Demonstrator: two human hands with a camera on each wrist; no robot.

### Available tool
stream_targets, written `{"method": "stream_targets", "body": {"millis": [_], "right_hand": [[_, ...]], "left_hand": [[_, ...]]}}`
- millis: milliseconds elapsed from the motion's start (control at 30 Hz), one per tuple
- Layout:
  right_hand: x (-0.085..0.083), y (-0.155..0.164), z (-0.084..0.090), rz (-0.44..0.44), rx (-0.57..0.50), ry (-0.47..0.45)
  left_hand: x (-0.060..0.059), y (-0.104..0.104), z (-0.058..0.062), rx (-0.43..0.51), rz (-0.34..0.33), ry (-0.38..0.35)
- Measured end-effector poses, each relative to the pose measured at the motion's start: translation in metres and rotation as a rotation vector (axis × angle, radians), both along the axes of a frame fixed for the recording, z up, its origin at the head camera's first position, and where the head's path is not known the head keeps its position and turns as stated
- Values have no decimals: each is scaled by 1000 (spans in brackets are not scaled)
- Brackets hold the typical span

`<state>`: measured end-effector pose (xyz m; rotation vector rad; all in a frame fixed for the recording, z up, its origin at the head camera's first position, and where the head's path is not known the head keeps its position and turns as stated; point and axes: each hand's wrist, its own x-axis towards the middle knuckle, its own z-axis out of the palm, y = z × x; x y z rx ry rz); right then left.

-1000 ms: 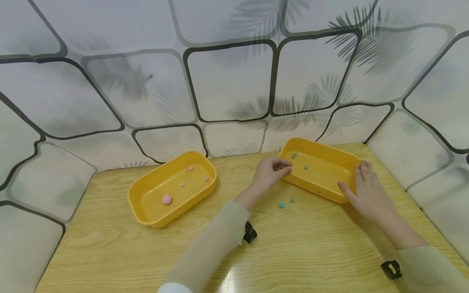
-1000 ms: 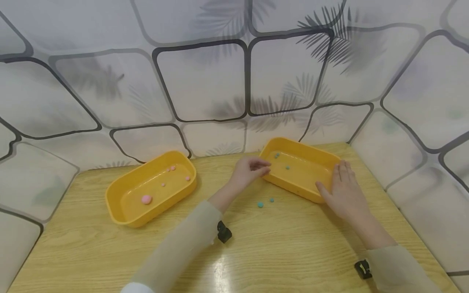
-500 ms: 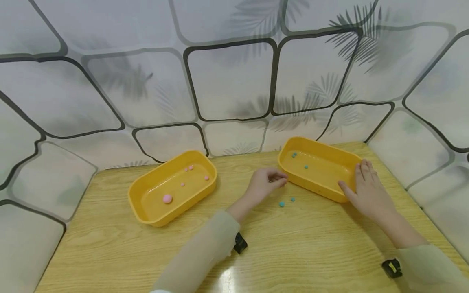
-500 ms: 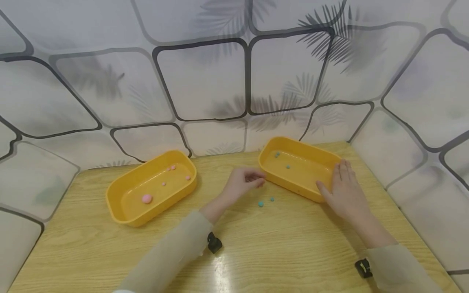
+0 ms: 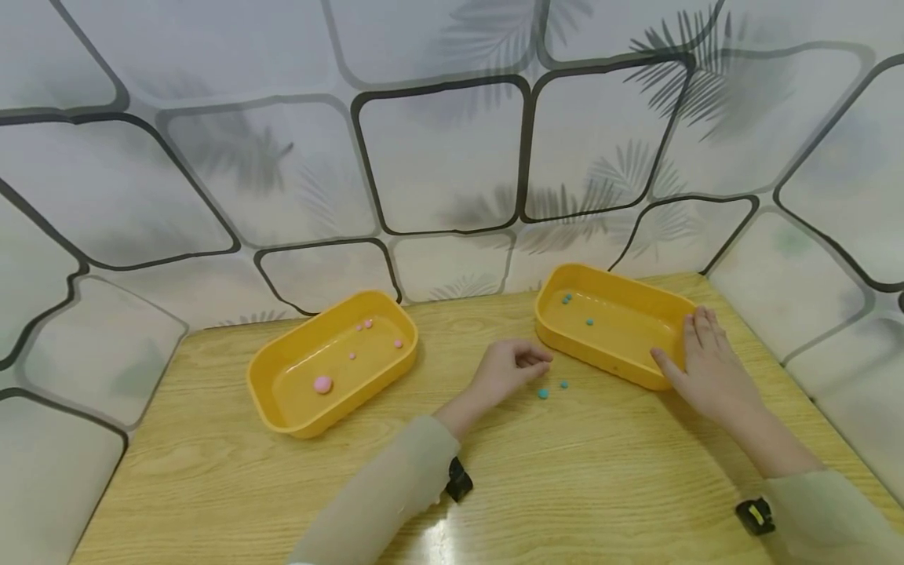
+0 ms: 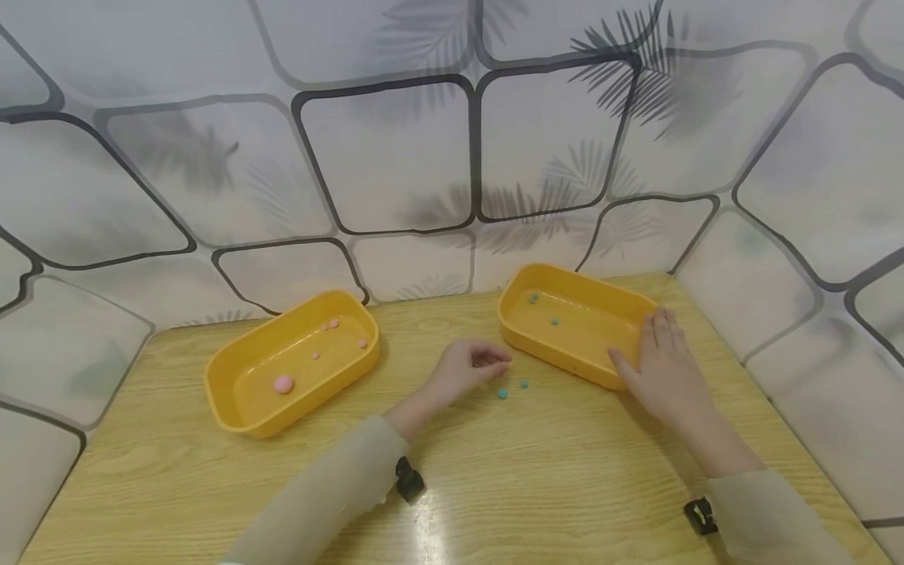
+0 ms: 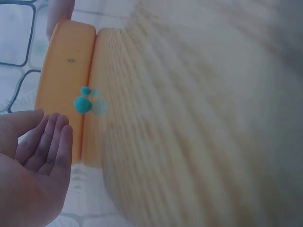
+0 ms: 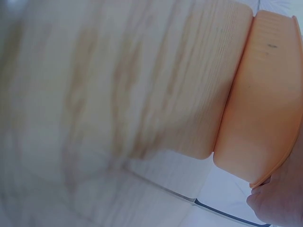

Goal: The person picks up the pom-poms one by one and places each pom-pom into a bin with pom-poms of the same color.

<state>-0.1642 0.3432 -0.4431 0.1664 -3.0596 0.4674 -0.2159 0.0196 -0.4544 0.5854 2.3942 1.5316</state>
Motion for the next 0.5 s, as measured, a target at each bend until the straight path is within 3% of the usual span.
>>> {"method": "stream_targets", "body": {"millis": [500], "right_hand": [[1,-1,2,0,1,-11]], "left_hand": [[0,-12,-14,-9,-78,-5]]}}
